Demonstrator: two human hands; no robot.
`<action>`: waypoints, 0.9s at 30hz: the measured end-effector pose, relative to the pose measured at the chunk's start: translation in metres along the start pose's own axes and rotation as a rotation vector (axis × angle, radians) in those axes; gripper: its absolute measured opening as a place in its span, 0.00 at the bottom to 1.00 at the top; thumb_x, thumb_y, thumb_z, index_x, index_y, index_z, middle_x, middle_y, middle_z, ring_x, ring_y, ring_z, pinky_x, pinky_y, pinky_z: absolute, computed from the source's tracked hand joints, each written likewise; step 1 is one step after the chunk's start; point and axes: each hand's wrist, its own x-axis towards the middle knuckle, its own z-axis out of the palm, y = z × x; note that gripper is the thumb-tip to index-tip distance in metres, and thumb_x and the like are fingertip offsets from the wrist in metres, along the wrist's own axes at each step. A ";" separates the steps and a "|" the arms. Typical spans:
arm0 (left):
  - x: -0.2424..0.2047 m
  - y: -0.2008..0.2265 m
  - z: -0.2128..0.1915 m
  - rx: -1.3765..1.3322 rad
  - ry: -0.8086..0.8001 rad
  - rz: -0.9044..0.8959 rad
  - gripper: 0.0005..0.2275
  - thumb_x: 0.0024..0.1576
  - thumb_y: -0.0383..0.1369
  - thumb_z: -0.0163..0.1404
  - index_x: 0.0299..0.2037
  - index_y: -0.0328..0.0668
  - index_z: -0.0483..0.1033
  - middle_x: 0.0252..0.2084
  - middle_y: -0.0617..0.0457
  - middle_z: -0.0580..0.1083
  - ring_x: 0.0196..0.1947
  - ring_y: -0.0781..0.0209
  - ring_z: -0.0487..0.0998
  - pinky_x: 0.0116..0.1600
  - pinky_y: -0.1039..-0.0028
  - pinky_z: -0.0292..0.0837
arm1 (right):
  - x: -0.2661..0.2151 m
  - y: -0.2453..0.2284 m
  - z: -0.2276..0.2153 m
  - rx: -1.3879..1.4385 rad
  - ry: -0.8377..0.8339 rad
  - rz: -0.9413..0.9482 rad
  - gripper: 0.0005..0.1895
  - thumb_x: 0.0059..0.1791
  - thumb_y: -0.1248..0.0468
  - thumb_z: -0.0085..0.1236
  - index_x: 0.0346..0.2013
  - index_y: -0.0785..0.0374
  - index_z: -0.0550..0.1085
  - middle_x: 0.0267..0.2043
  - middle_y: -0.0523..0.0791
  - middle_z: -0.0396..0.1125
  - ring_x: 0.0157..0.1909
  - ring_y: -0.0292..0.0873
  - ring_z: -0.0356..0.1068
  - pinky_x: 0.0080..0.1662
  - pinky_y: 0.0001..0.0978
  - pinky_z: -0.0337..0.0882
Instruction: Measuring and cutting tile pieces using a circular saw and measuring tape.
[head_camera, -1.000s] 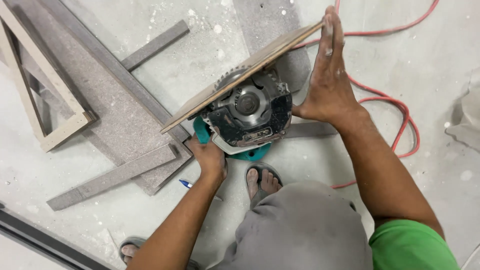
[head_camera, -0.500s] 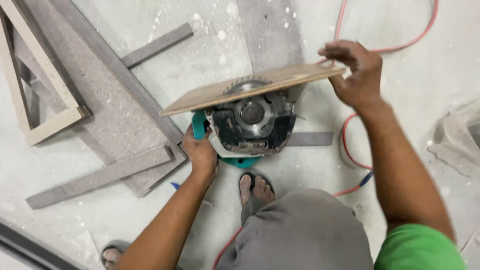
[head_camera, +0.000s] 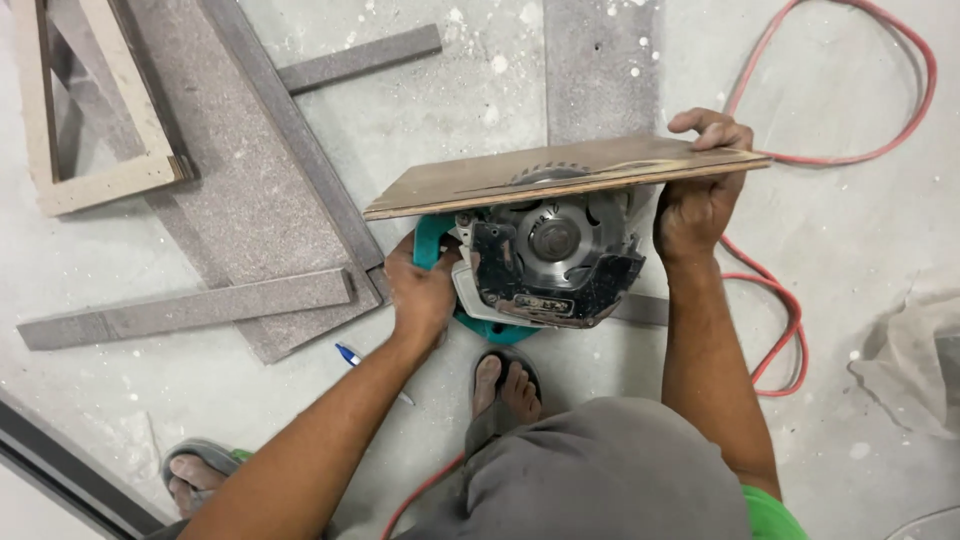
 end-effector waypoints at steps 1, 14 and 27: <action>-0.001 0.004 -0.001 -0.003 -0.013 -0.008 0.06 0.53 0.20 0.54 0.40 0.29 0.80 0.34 0.47 0.81 0.32 0.62 0.80 0.40 0.72 0.76 | 0.001 0.001 0.000 0.004 0.017 -0.006 0.16 0.61 0.52 0.55 0.48 0.56 0.61 0.52 0.45 0.60 0.58 0.39 0.60 0.64 0.33 0.59; 0.000 0.028 -0.004 -0.027 -0.095 -0.109 0.03 0.52 0.21 0.54 0.33 0.28 0.80 0.29 0.46 0.81 0.27 0.59 0.80 0.35 0.71 0.76 | 0.043 0.017 0.012 0.231 0.186 -0.135 0.38 0.52 0.26 0.27 0.34 0.59 0.61 0.28 0.45 0.54 0.31 0.38 0.55 0.41 0.24 0.61; 0.000 0.011 0.001 -0.055 -0.079 -0.191 0.05 0.55 0.23 0.55 0.39 0.29 0.78 0.33 0.45 0.80 0.30 0.58 0.83 0.34 0.71 0.80 | 0.064 0.037 -0.037 0.447 0.293 0.004 0.45 0.49 0.23 0.27 0.21 0.65 0.62 0.17 0.54 0.57 0.16 0.48 0.58 0.24 0.36 0.62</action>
